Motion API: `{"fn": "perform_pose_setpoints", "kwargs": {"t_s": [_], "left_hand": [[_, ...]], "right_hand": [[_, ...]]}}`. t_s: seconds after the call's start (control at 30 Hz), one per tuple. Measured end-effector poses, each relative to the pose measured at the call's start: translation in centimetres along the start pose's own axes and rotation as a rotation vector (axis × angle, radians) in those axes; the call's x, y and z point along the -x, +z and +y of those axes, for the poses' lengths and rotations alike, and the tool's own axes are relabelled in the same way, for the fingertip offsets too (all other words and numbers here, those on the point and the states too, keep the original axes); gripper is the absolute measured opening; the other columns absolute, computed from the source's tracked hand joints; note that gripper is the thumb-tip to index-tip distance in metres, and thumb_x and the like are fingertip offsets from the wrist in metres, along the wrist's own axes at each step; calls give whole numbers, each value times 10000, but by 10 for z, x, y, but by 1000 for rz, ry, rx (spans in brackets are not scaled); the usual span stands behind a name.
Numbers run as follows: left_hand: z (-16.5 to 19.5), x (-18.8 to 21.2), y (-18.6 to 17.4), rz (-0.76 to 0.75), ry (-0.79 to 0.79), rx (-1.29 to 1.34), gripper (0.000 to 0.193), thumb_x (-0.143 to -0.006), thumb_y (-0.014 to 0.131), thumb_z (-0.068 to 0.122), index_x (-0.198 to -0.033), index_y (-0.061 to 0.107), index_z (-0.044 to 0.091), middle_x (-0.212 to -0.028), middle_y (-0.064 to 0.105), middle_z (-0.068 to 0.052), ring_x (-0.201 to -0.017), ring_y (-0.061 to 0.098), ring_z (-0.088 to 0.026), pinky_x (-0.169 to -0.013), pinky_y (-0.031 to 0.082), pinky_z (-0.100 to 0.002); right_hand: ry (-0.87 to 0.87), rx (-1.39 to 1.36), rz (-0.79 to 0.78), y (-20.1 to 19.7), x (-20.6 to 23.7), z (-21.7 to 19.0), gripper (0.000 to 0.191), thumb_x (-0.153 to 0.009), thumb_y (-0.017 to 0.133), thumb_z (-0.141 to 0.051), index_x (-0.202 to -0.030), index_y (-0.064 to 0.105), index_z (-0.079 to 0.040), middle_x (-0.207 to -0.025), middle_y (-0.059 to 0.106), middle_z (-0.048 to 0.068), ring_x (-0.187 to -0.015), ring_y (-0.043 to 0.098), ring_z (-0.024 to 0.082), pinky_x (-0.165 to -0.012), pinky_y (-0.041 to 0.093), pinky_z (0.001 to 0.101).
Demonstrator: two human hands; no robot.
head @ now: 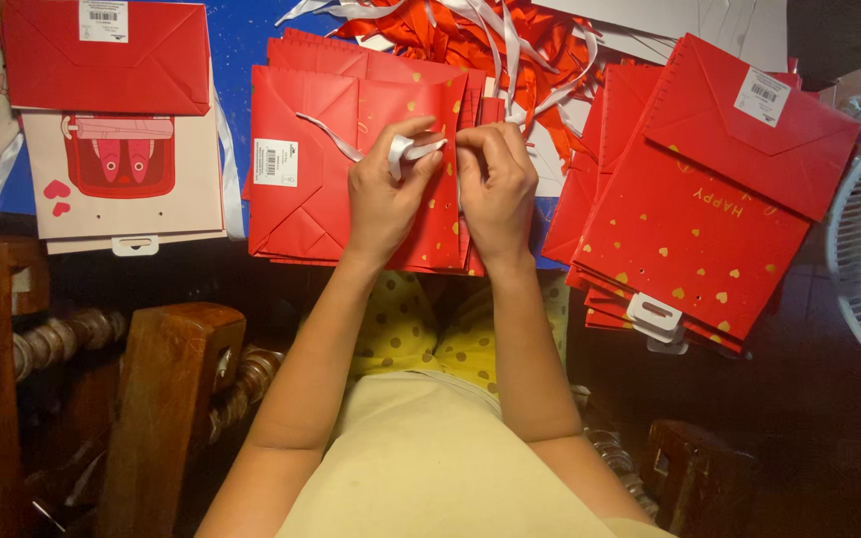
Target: The person assembles red Valentine's Day gift boxes by inserting white ribbons through the handle slots and folding the flaps to close them. The person handles multiple boxes one at a time, threading ribbons and stacking the finished boxes on the table.
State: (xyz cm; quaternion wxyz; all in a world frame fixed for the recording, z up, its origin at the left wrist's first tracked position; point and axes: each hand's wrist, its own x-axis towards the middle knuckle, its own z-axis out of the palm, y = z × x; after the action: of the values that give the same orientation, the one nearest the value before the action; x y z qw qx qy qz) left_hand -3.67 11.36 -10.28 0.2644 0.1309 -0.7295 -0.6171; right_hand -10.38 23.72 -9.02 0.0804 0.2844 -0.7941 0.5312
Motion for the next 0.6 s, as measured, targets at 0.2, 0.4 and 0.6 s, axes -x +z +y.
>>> {"fn": "perform_pose_setpoints", "kwargs": {"t_s": [0.2, 0.4, 0.6], "left_hand": [[-4, 0, -1, -21, -1, -8, 185, -1006, 708, 63, -1184, 706, 12, -1023, 777, -83, -950, 740, -129, -831, 592, -265], [-8, 1, 3, 74, -118, 340, 106, -1035, 669, 101, -1079, 701, 11, -935, 748, -18, -859, 722, -94, -783, 605, -244], [-2, -1, -2, -4, -8, 276, 115, -1006, 750, 56, -1092, 767, -19, -983, 698, -26, -823, 635, -85, -735, 522, -231]], "right_hand": [[129, -108, 26, 5, 2, 10, 204, -941, 687, 38, -1139, 671, -7, -1000, 716, 74, -826, 707, 137, -765, 560, 283], [178, -206, 97, 8, 6, 12, 201, -1037, 635, -30, -1232, 675, -4, -1073, 749, 67, -907, 686, 109, -799, 569, 273], [-58, -50, 148, -3, 11, -8, 134, -1083, 646, -95, -1181, 702, -21, -1091, 706, 93, -1056, 634, 133, -904, 543, 297]]}}
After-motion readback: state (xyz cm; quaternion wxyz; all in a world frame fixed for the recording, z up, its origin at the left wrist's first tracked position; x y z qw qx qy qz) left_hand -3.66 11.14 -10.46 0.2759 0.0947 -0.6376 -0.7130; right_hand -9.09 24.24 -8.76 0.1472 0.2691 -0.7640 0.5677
